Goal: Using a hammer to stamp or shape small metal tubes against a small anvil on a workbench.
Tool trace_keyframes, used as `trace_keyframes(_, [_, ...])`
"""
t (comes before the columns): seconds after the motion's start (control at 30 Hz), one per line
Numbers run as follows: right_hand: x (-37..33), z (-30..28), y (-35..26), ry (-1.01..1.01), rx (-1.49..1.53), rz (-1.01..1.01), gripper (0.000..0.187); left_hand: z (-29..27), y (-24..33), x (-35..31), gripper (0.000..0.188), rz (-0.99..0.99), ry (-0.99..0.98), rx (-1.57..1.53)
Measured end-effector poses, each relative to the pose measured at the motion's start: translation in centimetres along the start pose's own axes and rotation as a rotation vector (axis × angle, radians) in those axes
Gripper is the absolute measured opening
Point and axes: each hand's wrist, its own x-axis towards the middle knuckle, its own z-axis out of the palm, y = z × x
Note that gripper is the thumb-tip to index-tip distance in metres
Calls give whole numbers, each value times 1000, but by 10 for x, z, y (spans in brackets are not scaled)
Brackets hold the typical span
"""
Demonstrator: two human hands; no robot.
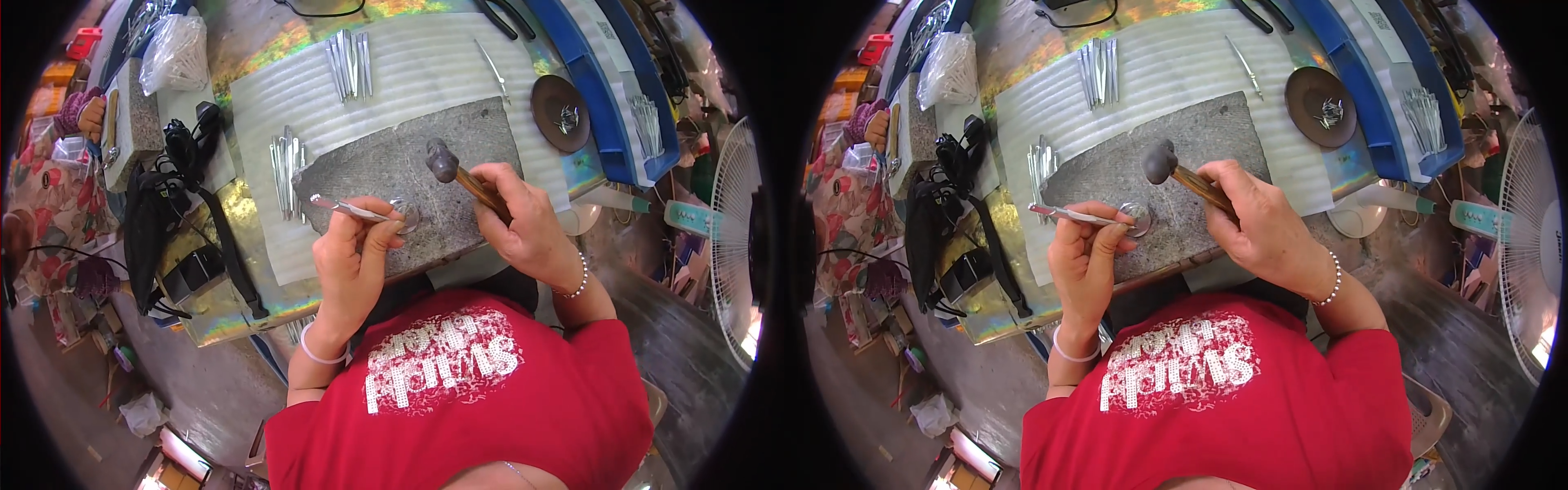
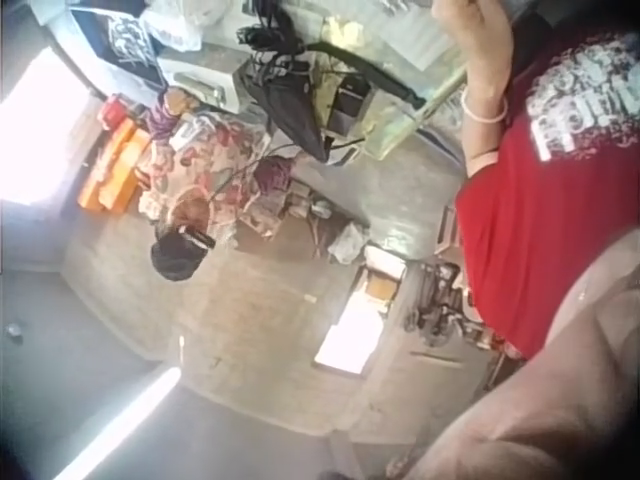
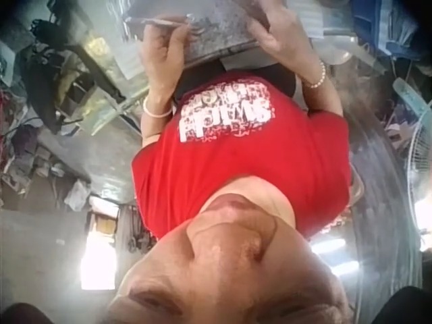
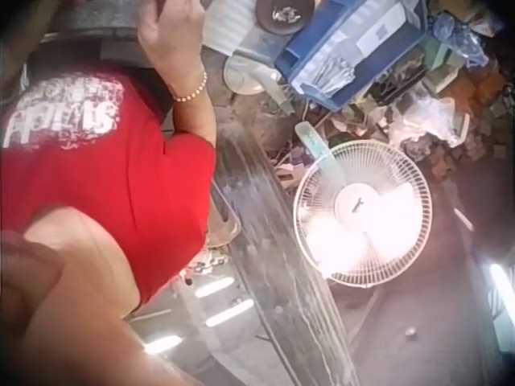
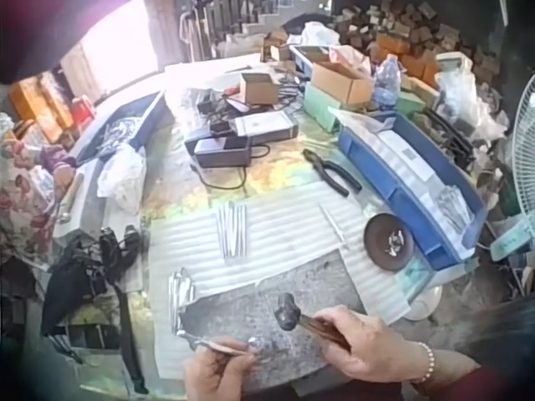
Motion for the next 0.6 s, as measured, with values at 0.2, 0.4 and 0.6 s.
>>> trace_keyframes(0.2, [-2, 4, -7, -15, 77, 48, 28, 1, 0, 0, 12, -20, 28, -9])
trace_keyframes(0.4, [-5, 7, -6, -38, 141, 48, 29, 3, 0, 0, 11, -3, 46, 36])
trace_keyframes(0.6, [-8, 7, -6, -13, 140, 12, 29, 5, -2, 0, 10, 31, 57, 73])
